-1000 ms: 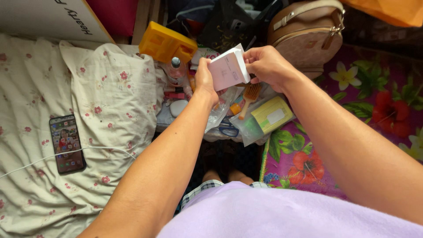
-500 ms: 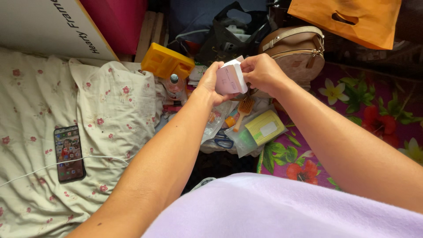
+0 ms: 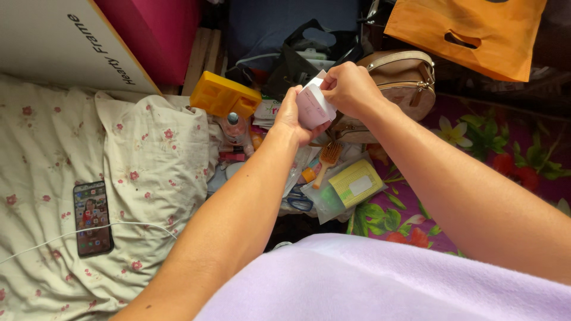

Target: The person unpacks a small white box, removes a phone case, and places it into a handbag. They then sort through various personal items on a bed, including cotton rolls, a hairbrush, scissors, and small cosmetic containers, moving them around and placing some into the bag.

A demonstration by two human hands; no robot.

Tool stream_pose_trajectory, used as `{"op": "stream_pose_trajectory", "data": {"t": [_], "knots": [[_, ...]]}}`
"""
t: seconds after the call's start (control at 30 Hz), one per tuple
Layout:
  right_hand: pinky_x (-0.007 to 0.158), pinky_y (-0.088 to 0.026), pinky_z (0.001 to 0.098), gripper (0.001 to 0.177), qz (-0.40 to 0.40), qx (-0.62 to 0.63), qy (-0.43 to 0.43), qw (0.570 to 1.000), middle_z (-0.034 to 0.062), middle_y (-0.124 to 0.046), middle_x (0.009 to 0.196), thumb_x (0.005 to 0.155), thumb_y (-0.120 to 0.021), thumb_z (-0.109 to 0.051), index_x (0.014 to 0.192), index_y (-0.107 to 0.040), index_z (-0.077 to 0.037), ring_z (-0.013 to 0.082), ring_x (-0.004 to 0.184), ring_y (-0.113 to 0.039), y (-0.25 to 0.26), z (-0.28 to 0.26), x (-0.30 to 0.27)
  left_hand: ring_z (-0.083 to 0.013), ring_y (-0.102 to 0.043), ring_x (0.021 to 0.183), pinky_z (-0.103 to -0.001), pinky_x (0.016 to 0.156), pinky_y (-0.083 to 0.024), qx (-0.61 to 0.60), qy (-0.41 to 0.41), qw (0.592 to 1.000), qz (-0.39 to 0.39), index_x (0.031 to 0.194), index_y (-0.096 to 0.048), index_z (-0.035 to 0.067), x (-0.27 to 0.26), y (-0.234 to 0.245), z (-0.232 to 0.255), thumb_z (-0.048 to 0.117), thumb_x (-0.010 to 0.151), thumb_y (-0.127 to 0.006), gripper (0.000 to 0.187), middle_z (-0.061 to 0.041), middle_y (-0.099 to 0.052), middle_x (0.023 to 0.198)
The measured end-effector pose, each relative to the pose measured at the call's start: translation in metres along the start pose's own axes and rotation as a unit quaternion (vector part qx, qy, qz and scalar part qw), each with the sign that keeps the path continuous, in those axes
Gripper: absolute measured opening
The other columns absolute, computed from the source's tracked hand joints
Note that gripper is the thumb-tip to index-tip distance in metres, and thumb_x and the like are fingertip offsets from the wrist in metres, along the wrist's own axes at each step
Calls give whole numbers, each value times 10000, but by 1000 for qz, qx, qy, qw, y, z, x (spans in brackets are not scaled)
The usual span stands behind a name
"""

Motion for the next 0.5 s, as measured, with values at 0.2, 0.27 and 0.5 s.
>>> {"op": "stream_pose_trajectory", "data": {"t": [0.2, 0.27, 0.5], "knots": [[743, -591, 407, 164, 13, -33, -18, 999, 214, -744, 875, 838, -752, -155, 944, -784, -34, 330, 817, -747, 7, 3, 2, -281, -657, 1098, -467, 885, -588, -29, 19, 999, -10, 1241, -639, 161, 0, -16, -9, 503, 936, -501, 478, -103, -665, 1205], [757, -591, 408, 166, 9, -39, -15, 999, 219, -746, 877, 818, -750, -141, 942, -788, -37, 331, 821, -748, 9, 2, 5, -278, -661, 1092, -463, 886, -594, -31, 9, 999, -9, 1237, -638, 155, 1, -18, -5, 489, 944, -501, 465, -104, -666, 1199], [763, -588, 418, 157, -19, -35, -17, 999, 212, -754, 892, 837, -714, -135, 939, -785, -38, 331, 836, -746, 11, 2, 10, -255, -668, 1072, -446, 864, -597, -54, 1, 998, 17, 1209, -653, 162, -5, -24, -8, 491, 943, -485, 455, -79, -679, 1189]]}}
Point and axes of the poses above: each hand's wrist, its own x-axis towards the middle knuckle, its own y-axis out of the back of the hand, z = x × y, the point moved 3 cm from there along x, towards the middle knuckle
